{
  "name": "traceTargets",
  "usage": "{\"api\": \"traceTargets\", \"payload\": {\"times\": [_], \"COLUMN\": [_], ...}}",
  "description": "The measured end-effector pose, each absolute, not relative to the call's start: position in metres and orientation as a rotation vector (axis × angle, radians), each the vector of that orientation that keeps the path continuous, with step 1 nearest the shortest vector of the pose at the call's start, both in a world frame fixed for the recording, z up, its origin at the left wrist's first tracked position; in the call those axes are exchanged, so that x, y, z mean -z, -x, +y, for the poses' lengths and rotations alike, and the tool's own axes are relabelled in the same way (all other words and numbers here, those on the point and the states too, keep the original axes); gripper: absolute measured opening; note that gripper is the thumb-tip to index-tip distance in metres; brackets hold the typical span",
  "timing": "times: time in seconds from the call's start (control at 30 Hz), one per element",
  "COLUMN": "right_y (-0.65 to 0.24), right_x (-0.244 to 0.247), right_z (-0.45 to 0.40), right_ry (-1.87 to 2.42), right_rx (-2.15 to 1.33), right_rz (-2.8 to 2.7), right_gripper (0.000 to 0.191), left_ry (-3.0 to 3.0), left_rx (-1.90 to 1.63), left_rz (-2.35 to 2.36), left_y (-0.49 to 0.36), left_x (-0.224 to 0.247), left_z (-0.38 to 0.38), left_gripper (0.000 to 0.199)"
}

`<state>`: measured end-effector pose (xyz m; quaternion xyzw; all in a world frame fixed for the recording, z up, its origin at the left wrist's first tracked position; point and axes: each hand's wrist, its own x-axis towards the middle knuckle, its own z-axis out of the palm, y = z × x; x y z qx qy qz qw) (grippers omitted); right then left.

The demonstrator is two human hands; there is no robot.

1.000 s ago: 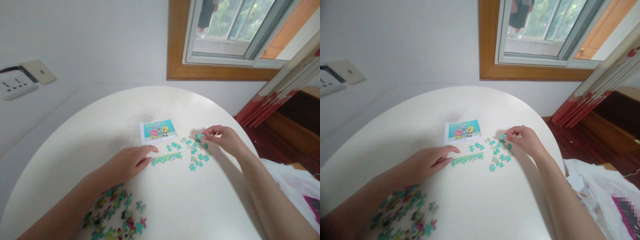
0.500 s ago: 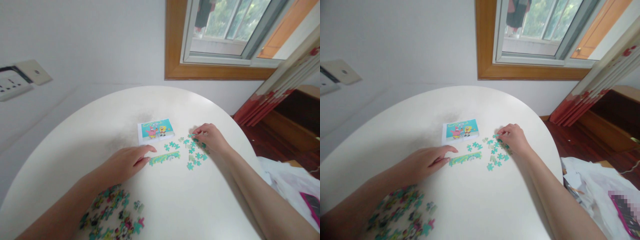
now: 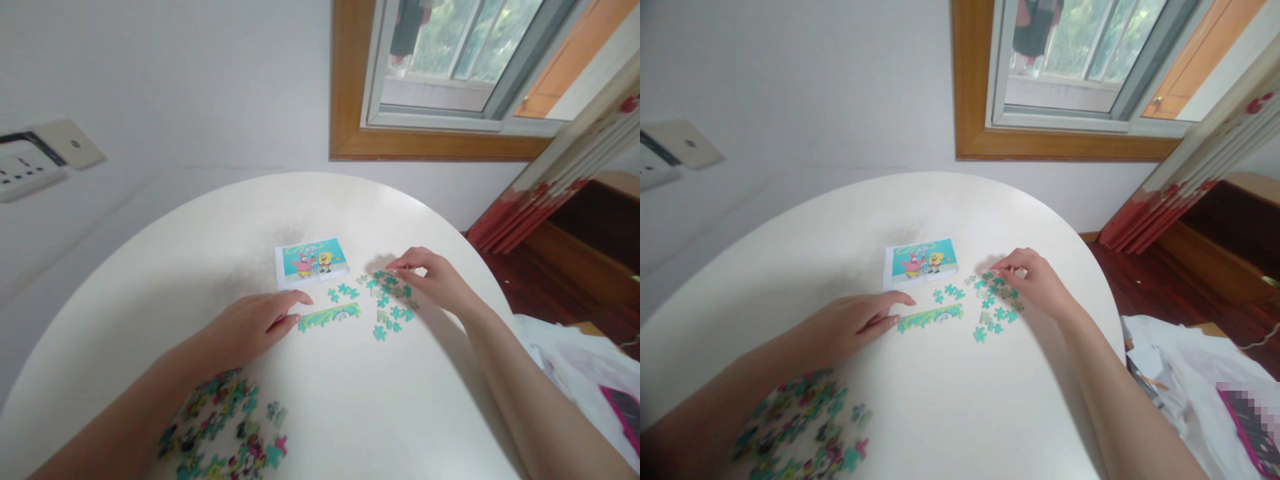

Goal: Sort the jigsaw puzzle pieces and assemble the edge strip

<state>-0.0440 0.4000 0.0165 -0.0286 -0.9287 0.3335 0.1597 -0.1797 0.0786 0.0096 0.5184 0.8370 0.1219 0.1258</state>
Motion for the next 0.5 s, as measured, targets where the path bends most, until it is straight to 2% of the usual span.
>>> {"api": "traceTargets", "payload": {"times": [0.13,0.27,0.5], "right_y": [0.031,0.031,0.035], "right_x": [-0.029,-0.03,-0.018], "right_z": [0.385,0.372,0.367], "right_ry": [-0.085,-0.477,-0.516], "right_rx": [-1.131,-0.905,-0.704], "right_rz": [-2.855,-2.976,-2.997], "right_gripper": [0.027,0.031,0.031], "left_ry": [-1.513,-1.507,-1.512], "left_rx": [-0.36,-0.35,-0.352], "left_rz": [2.437,2.441,2.437], "left_y": [0.18,0.182,0.183], "left_x": [-0.01,-0.008,-0.006], "left_z": [0.079,0.079,0.078], "left_gripper": [0.034,0.034,0.035]}}
